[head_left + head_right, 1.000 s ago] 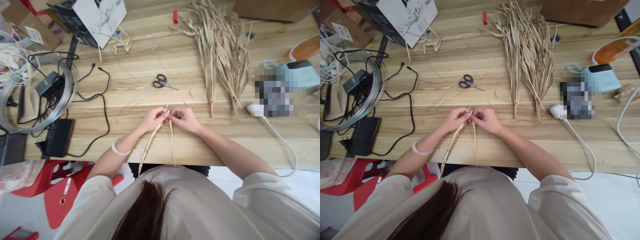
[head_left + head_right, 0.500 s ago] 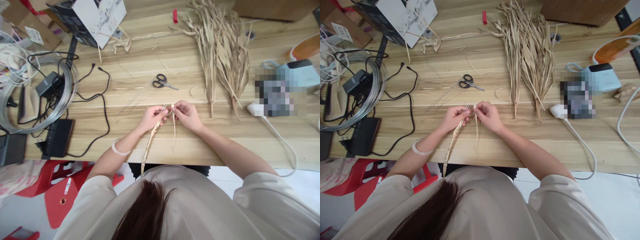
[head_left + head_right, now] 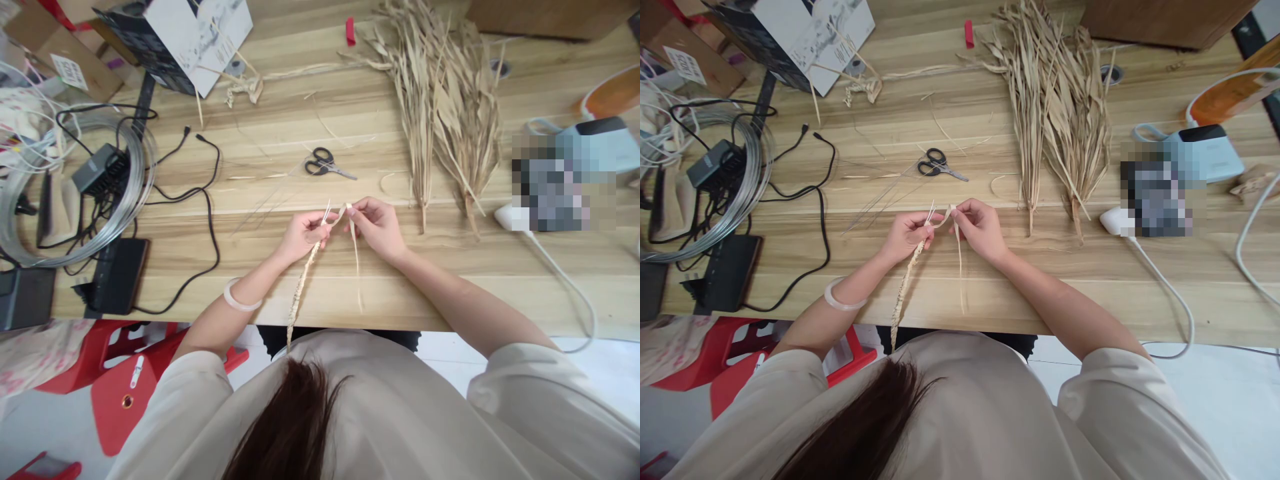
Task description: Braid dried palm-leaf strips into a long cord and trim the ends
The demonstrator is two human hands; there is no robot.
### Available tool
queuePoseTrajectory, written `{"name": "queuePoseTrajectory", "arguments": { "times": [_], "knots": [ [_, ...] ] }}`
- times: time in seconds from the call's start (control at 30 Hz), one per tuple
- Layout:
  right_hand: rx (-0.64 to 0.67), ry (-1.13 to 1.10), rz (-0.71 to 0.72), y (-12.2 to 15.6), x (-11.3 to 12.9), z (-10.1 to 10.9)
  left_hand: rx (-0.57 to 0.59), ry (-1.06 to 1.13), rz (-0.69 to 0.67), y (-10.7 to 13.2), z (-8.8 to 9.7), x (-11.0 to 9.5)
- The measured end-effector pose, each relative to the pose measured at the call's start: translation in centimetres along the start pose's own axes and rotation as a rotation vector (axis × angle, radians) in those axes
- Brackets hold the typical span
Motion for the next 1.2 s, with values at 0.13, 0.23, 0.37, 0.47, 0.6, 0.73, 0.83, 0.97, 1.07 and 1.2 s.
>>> {"name": "queuePoseTrajectory", "arguments": {
  "times": [0.13, 0.23, 0.37, 0.47, 0.6, 0.73, 0.83, 0.97, 1.07, 1.2],
  "knots": [
    [-0.061, -0.033, -0.019, -0.1, -0.1, 0.2, -0.041, -0.022, 0.029, 0.0, -0.1, -0.2],
    [-0.038, -0.093, -0.013, -0.2, -0.2, 0.2, -0.062, 0.038, 0.032, 0.0, -0.1, -0.2],
    [0.038, -0.097, 0.012, 0.0, 0.0, 0.1, -0.078, 0.063, 0.041, 0.1, -0.2, 0.0],
    [0.059, -0.052, 0.025, 0.0, 0.1, 0.2, -0.082, 0.033, 0.035, 0.4, -0.2, -0.1],
    [0.097, -0.069, -0.013, -0.1, -0.1, 0.3, -0.126, 0.014, 0.008, 0.7, -0.1, -0.3],
    [0.099, -0.131, -0.068, -0.3, -0.3, 0.4, -0.146, -0.006, 0.002, 1.0, -0.3, -0.6],
    [0.087, -0.155, -0.106, -0.3, -0.3, 0.5, -0.143, -0.045, -0.004, 1.3, -0.4, -0.7],
    [0.087, -0.127, -0.086, -0.2, -0.3, 0.5, -0.106, -0.101, 0.002, 1.4, -0.6, -0.6],
    [0.094, -0.121, -0.053, -0.2, -0.3, 0.4, -0.097, -0.116, 0.002, 1.3, -0.6, -0.3],
    [0.059, -0.118, -0.017, -0.2, -0.2, 0.3, -0.075, -0.129, 0.001, 1.3, -0.5, 0.0]
  ]
}}
Point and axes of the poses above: each hand's wrist, its own y-axis away from the middle knuckle, its own z-axis out of the back of the hand, x = y × z, the point moved 2 cm from there along -y, towards the middle knuckle, and after that the axes turned 5 degrees about -y, right-handed, at the moved point
